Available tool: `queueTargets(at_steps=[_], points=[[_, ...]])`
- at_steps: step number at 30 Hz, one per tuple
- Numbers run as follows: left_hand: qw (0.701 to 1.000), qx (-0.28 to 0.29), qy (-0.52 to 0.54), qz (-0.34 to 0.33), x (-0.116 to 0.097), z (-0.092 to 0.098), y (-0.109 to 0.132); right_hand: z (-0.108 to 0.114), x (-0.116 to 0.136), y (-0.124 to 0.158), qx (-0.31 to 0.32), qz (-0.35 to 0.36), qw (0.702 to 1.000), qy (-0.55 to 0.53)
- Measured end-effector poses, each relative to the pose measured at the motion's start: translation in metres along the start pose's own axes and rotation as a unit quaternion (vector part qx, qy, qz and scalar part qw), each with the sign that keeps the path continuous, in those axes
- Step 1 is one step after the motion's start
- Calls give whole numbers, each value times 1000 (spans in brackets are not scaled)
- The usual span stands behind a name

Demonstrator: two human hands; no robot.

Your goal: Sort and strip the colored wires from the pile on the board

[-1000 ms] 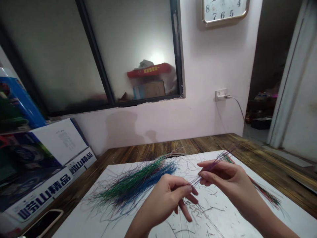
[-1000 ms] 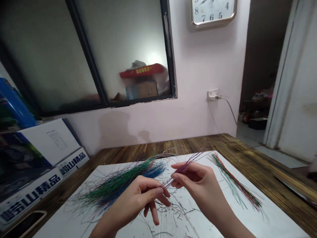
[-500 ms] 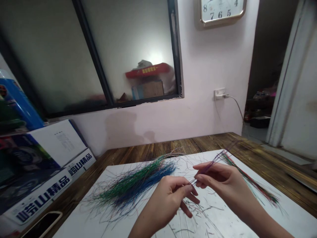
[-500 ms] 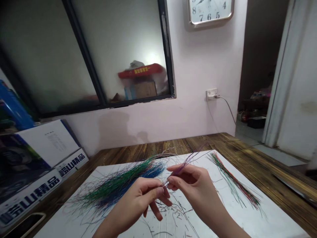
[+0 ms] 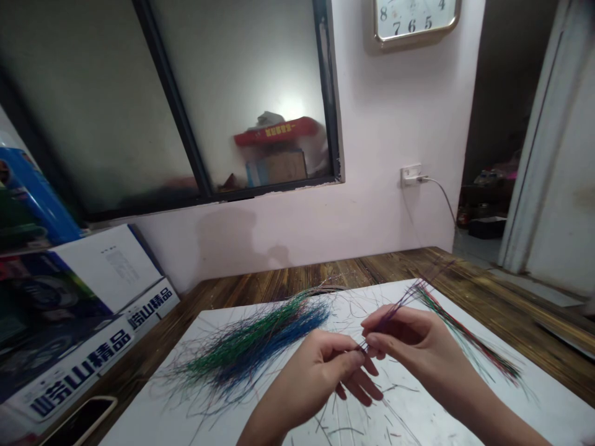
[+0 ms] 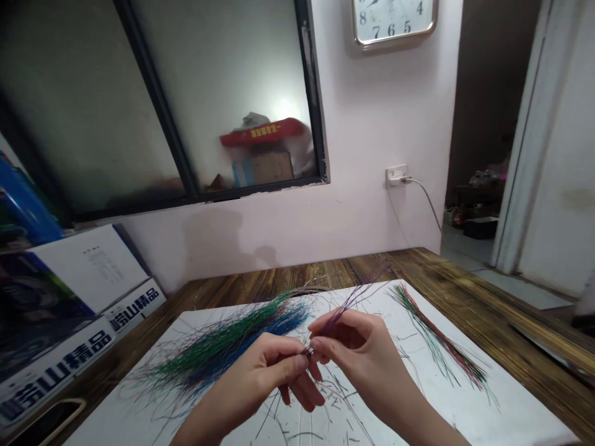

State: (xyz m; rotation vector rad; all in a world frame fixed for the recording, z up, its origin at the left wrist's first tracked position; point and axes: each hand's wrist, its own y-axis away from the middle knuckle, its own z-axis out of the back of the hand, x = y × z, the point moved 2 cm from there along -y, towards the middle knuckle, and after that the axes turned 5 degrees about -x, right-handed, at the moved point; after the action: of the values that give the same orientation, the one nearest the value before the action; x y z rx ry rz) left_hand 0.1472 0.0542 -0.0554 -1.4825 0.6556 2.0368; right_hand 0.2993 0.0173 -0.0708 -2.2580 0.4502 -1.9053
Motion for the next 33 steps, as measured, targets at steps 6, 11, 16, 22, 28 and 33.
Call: queueTargets(at_steps=[6, 11, 16, 22, 28, 33], points=[[999, 32, 10, 8, 2, -2, -1, -2, -4, -2, 51, 7, 998, -29], [999, 36, 6, 10, 2, -3, -1, -1, -7, -3, 46, 6, 999, -6], [1000, 20, -17, 7, -3, -1, 1, 8, -4, -2, 40, 23, 999, -12], [999, 31, -10, 17, -4, 4, 3, 10, -2, -3, 32, 62, 997, -15], [998, 40, 34, -15, -5, 4, 3, 4, -1, 0, 33, 111, 993, 14], [999, 18, 34, -37, -2, 4, -3, 1, 1, 1, 63, 160, 984, 38]])
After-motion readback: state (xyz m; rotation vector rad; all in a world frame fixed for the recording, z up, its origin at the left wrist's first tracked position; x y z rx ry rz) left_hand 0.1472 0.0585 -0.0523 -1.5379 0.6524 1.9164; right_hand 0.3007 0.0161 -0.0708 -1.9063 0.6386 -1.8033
